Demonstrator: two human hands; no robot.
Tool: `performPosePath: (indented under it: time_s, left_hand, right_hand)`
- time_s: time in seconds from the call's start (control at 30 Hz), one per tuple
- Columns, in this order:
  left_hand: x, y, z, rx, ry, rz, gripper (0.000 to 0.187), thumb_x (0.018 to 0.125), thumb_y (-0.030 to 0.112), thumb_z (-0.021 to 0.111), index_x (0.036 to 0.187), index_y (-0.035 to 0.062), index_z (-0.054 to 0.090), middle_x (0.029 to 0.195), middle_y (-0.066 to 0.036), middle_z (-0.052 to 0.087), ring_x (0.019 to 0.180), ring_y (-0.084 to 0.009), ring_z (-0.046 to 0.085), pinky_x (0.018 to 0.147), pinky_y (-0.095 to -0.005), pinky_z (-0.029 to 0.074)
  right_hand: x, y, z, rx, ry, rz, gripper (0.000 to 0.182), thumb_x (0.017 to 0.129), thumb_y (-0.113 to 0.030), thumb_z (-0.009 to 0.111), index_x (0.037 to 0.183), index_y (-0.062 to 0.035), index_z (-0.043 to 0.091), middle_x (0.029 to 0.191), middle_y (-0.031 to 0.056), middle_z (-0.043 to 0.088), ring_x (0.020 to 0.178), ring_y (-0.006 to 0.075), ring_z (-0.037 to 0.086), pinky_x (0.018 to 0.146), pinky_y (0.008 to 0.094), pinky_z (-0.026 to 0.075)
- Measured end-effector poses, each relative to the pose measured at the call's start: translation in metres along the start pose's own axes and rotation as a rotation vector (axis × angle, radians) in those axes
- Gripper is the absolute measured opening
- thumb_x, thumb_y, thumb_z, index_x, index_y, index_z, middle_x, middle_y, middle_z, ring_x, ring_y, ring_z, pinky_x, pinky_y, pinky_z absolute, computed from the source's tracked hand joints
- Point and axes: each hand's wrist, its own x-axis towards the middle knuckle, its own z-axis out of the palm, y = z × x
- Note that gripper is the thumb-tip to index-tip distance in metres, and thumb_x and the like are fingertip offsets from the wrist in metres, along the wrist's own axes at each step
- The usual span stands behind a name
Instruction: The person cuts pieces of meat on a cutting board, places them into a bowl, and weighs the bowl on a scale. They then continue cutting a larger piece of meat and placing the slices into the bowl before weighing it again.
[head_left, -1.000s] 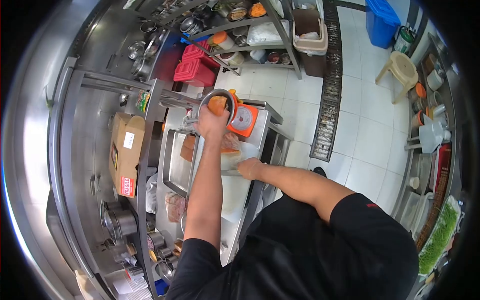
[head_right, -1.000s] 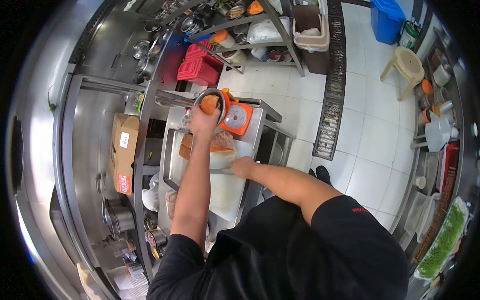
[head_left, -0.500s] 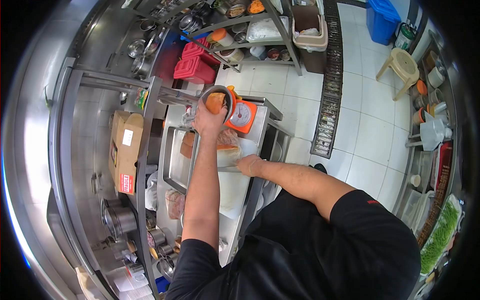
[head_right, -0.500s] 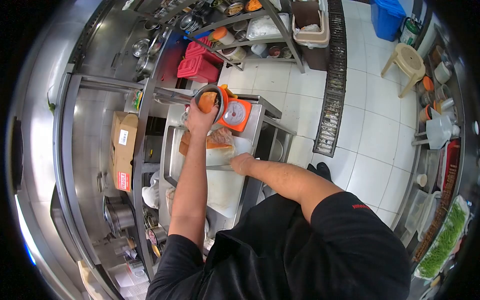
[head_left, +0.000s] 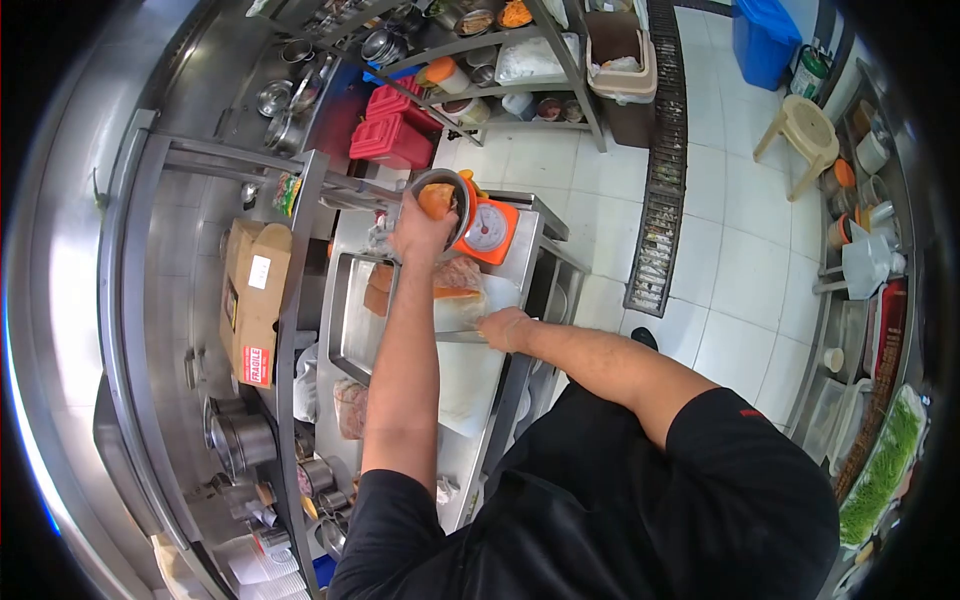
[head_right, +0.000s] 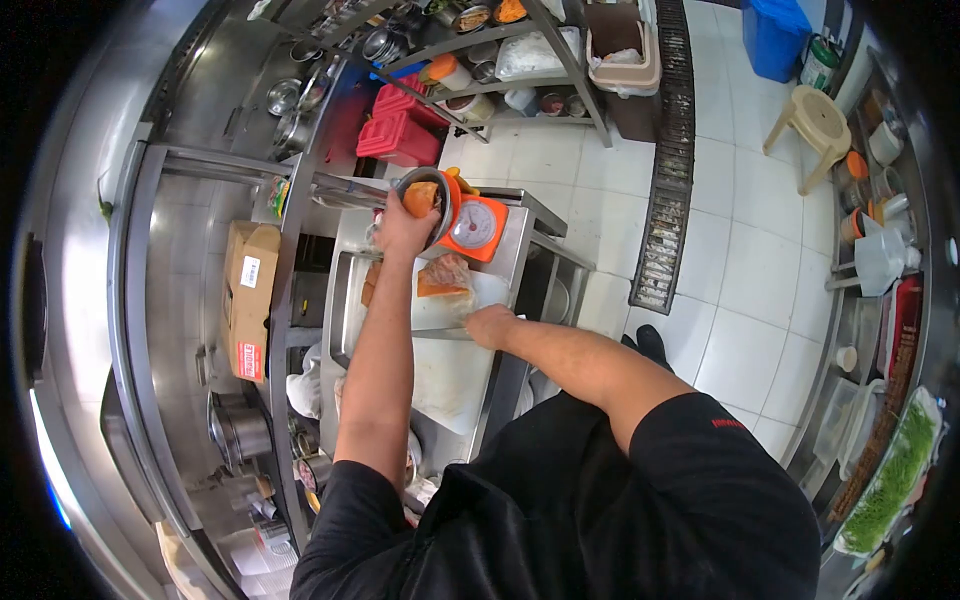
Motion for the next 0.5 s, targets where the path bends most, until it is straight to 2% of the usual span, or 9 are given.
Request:
performPosePath:
  time_s: [0.13, 0.17, 0.27, 0.4, 0.43, 0.5]
  left_hand:
    - [0.007, -0.028, 0.000, -0.293, 0.051, -0.073, 0.107, 0.072, 0.047, 0.087, 0.158, 0.0033, 0.040, 0.142, -0.023, 0.065, 0.130, -0.0367, 0.064, 0.111, -0.0479, 0.046]
    - [0.004, -0.041, 0.000, -0.451, 0.094, -0.063, 0.103, 0.073, 0.044, 0.088, 0.155, 0.0009, 0.042, 0.137, -0.025, 0.066, 0.127, -0.0364, 0.066, 0.108, -0.0449, 0.050]
    - [-0.053, -0.050, -0.047, -0.766, 0.085, -0.095, 0.099, 0.075, 0.040, 0.087, 0.154, 0.0012, 0.043, 0.134, -0.024, 0.068, 0.124, -0.0354, 0.068, 0.108, -0.0450, 0.050]
    - [-0.125, -0.119, -0.032, -0.497, 0.331, -0.098, 0.097, 0.074, 0.037, 0.088, 0.153, 0.0031, 0.043, 0.127, -0.023, 0.071, 0.115, -0.0388, 0.070, 0.106, -0.0473, 0.050]
    - [-0.147, -0.133, -0.027, -0.441, 0.336, -0.126, 0.098, 0.072, 0.034, 0.089, 0.153, 0.0049, 0.044, 0.124, -0.022, 0.072, 0.116, -0.0379, 0.069, 0.106, -0.0489, 0.048]
    - [-0.184, -0.161, -0.010, -0.267, 0.200, -0.261, 0.098, 0.071, 0.034, 0.089, 0.153, 0.0065, 0.044, 0.124, -0.021, 0.072, 0.117, -0.0361, 0.068, 0.106, -0.0486, 0.046]
  right_hand:
    - [-0.007, -0.006, -0.012, -0.017, -0.044, 0.019, 0.027, 0.095, -0.017, 0.062, 0.115, -0.0014, 0.071, 0.109, 0.0214, 0.077, 0.103, 0.0392, 0.075, 0.088, 0.0515, 0.060]
    - [-0.005, -0.004, -0.011, -0.016, -0.032, 0.005, 0.029, 0.095, -0.019, 0.064, 0.117, -0.0016, 0.069, 0.109, 0.0215, 0.077, 0.103, 0.0396, 0.075, 0.089, 0.0516, 0.059]
    - [0.004, 0.007, 0.004, -0.032, -0.020, -0.045, 0.035, 0.095, -0.024, 0.068, 0.122, -0.0018, 0.065, 0.109, 0.0219, 0.076, 0.103, 0.0407, 0.074, 0.090, 0.0518, 0.058]
    - [0.004, 0.006, -0.009, -0.076, -0.084, -0.040, 0.045, 0.094, -0.029, 0.071, 0.128, -0.0018, 0.059, 0.109, 0.0232, 0.075, 0.105, 0.0419, 0.073, 0.091, 0.0522, 0.057]
    - [0.003, 0.004, -0.013, -0.087, -0.117, -0.023, 0.047, 0.094, -0.031, 0.072, 0.129, -0.0019, 0.058, 0.110, 0.0237, 0.075, 0.106, 0.0421, 0.072, 0.092, 0.0525, 0.057]
    - [0.001, 0.003, -0.019, -0.138, -0.120, -0.014, 0.045, 0.095, -0.031, 0.071, 0.128, -0.0017, 0.057, 0.107, 0.0242, 0.075, 0.104, 0.0429, 0.072, 0.090, 0.0532, 0.057]
